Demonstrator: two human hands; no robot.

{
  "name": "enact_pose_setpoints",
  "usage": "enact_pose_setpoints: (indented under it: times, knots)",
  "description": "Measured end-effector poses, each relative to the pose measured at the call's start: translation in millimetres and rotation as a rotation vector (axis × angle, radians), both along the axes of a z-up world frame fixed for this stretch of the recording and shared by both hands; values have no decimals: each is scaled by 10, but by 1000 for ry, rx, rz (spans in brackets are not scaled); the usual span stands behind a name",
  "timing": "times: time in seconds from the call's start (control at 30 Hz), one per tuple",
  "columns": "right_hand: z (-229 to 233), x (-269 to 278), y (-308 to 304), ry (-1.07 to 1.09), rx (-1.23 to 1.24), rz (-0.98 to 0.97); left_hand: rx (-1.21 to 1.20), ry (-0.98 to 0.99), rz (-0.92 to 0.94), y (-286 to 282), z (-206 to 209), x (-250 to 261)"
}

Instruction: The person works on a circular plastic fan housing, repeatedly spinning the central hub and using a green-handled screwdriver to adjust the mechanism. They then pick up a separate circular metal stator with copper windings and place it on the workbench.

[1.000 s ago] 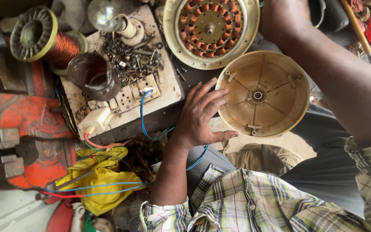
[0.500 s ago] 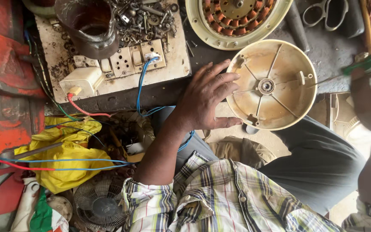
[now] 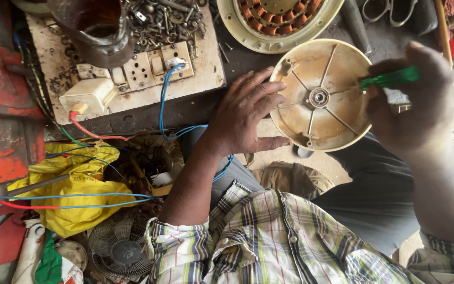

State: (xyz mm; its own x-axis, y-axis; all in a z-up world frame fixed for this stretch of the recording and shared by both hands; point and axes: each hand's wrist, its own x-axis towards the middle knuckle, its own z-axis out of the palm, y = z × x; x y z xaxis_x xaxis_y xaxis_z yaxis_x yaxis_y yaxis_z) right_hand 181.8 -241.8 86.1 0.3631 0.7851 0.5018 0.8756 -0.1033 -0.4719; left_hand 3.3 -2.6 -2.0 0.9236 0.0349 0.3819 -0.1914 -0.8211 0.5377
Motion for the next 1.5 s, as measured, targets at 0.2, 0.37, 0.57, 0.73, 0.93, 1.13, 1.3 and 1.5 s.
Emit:
enact_pose_setpoints:
  times: [0.2,0.37,0.57,0.73,0.93,1.13,1.3,1.5]
  knots:
    - [-56,-49,162,71,-1,95,19,9,12,-21,-22,13]
    - [-94,-34,139,67,-18,88,8,8,8,-11,-23,7]
    - [-70,-39,173,-33,-69,64,15,1,7,-11,-28,6]
    - [8,30,251,-150,-141,196,8,-5,5,-14,-13,4]
    - [167,38,379,-163,-241,123,11,6,13,-17,2,5]
    - [198,125,408,-147,-237,58,11,-4,15,-22,-12,19]
    - [134,103,255,9,-184,-21,1,-22,17,-23,-50,8]
    - [-95,20,88,211,-62,-101,65,-164,101,-298,-216,89]
